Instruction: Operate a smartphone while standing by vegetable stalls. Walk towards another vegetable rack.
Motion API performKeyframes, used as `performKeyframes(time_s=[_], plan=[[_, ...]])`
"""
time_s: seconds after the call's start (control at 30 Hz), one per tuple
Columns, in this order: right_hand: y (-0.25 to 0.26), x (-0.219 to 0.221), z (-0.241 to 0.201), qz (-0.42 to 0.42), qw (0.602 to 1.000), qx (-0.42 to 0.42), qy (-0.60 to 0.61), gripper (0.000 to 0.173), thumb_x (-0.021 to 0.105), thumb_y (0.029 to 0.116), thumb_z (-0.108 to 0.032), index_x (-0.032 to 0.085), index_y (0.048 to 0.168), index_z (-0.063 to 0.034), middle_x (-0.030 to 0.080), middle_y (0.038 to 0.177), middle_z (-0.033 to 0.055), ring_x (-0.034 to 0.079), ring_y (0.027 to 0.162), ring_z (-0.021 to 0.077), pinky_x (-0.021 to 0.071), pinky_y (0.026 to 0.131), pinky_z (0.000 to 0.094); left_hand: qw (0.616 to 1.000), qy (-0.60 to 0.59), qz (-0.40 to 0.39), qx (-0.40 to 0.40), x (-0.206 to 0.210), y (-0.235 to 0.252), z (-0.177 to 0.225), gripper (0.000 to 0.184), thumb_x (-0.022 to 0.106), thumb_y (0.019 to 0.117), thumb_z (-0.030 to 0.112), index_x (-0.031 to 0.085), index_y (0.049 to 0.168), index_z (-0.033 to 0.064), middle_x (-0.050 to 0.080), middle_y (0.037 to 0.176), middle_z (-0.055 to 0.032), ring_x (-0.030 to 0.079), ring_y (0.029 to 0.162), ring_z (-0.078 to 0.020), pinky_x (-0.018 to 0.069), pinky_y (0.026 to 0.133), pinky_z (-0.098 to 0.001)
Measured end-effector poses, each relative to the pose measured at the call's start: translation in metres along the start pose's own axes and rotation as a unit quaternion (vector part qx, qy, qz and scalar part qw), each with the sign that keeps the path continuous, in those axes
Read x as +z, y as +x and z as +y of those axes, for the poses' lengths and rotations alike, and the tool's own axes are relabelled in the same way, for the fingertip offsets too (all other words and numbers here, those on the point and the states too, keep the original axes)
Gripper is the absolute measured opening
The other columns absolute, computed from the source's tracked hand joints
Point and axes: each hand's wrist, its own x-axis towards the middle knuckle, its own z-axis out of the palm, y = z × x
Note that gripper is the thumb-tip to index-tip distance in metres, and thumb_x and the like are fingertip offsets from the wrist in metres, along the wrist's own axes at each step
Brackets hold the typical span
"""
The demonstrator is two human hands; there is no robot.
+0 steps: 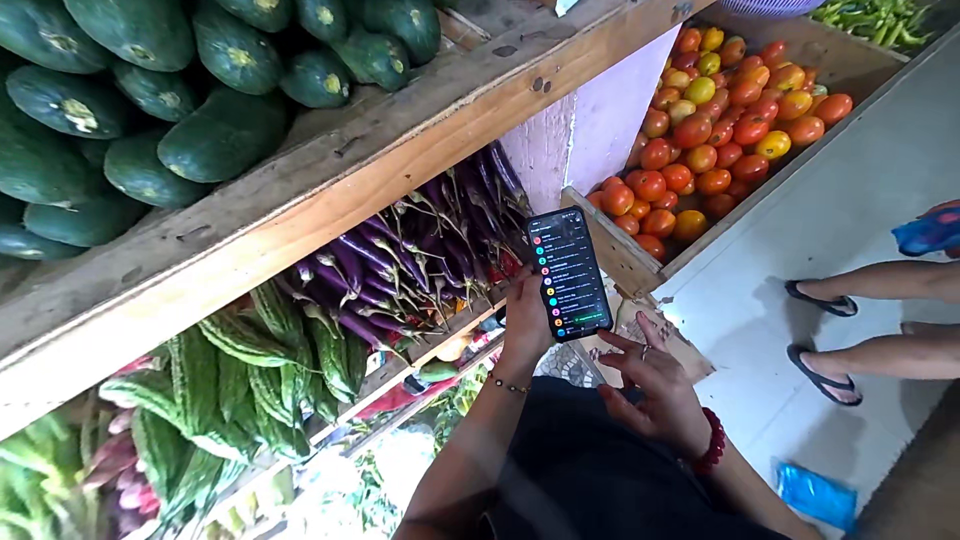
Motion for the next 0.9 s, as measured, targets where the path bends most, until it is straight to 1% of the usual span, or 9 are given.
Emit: performKeyframes(time_s=[0.07,0.23,0.37,0.43,0.53,0.63,0.7,0.8,0.9], plan=[[-0.001,0.002,0.001,-0.007,1.000,0.005,-0.017,0.038,0.053,0.1000,-0.038,0.070,0.093,-0.0048,0.075,0.083,0.0099,0.074,0.102,0.0193,0.0279,0.123,0.0477,1.000,0.005,-0.004,0.002,0.002,-0.002,-0.001,0.034,0.028,0.1100,0.014,0.058,0.123,0.0062,0.072,0.098,-0.0050,0.072,0.087,-0.0138,0.0616,0.081,-0.0369],[-0.006,-0.003,-0.001,0.000,1.000,0.012,-0.018,0.041,0.050,0.1023,-0.042,0.069,0.094,-0.0063,0.074,0.081,0.0082,0.073,0.103,0.0176,0.0293,0.124,0.0473,1.000,0.013,-0.015,-0.004,0.004,-0.003,-0.005,0.036,0.027,0.1111,0.016,0.056,0.131,0.0050,0.070,0.104,-0.0073,0.071,0.091,-0.0148,0.0609,0.083,-0.0372],[-0.004,-0.003,0.005,-0.001,1.000,0.004,-0.021,0.040,0.051,0.1009,-0.041,0.070,0.093,-0.0059,0.074,0.081,0.0089,0.074,0.101,0.0187,0.0285,0.123,0.0479,1.000,0.000,-0.009,-0.011,0.009,-0.005,-0.006,0.035,0.027,0.1114,0.015,0.056,0.128,0.0041,0.071,0.100,-0.0081,0.072,0.089,-0.0154,0.0612,0.083,-0.0372],[0.000,-0.007,0.003,-0.002,1.000,-0.009,-0.011,0.041,0.049,0.1022,-0.043,0.068,0.094,-0.0070,0.073,0.081,0.0079,0.073,0.100,0.0162,0.0273,0.124,0.0471,1.000,0.000,-0.002,-0.003,0.009,-0.006,-0.007,0.034,0.027,0.1107,0.013,0.056,0.126,0.0036,0.071,0.099,-0.0076,0.072,0.088,-0.0147,0.0611,0.082,-0.0363],[0.003,-0.011,-0.002,-0.003,1.000,-0.025,0.015,0.041,0.048,0.1036,-0.044,0.066,0.098,-0.0087,0.074,0.086,0.0064,0.071,0.105,0.0135,0.0245,0.125,0.0460,1.000,0.000,0.007,0.008,0.005,-0.006,-0.007,0.035,0.027,0.1099,0.013,0.057,0.124,0.0028,0.071,0.099,-0.0076,0.071,0.089,-0.0141,0.0605,0.083,-0.0361],[0.004,-0.014,-0.003,-0.004,0.999,-0.024,0.023,0.039,0.048,0.1041,-0.045,0.066,0.100,-0.0100,0.073,0.090,0.0047,0.070,0.105,0.0100,0.0235,0.126,0.0442,1.000,-0.004,0.018,0.012,0.002,-0.006,-0.005,0.035,0.028,0.1097,0.013,0.058,0.124,0.0023,0.071,0.099,-0.0071,0.071,0.089,-0.0132,0.0604,0.083,-0.0350],[0.002,-0.016,-0.001,-0.006,0.999,-0.019,0.026,0.038,0.048,0.1042,-0.044,0.065,0.100,-0.0103,0.074,0.093,0.0043,0.069,0.108,0.0092,0.0230,0.126,0.0432,1.000,-0.005,0.025,0.012,0.001,-0.006,-0.003,0.036,0.027,0.1098,0.013,0.058,0.126,0.0025,0.071,0.100,-0.0073,0.071,0.090,-0.0135,0.0602,0.083,-0.0350],[-0.002,-0.019,0.003,-0.007,0.999,-0.011,0.031,0.036,0.049,0.1035,-0.042,0.065,0.100,-0.0102,0.073,0.091,0.0034,0.069,0.107,0.0084,0.0228,0.126,0.0439,0.999,0.002,0.044,0.015,-0.001,-0.007,-0.002,0.036,0.029,0.1097,0.013,0.058,0.128,0.0025,0.070,0.104,-0.0076,0.070,0.094,-0.0131,0.0594,0.086,-0.0348],[-0.008,-0.019,0.005,-0.007,1.000,0.001,0.027,0.035,0.049,0.1035,-0.041,0.065,0.098,-0.0097,0.073,0.087,0.0035,0.070,0.100,0.0076,0.0232,0.126,0.0441,0.998,0.012,0.058,0.021,-0.002,-0.008,-0.004,0.036,0.030,0.1095,0.012,0.057,0.131,0.0010,0.068,0.112,-0.0096,0.068,0.101,-0.0132,0.0573,0.091,-0.0353]])
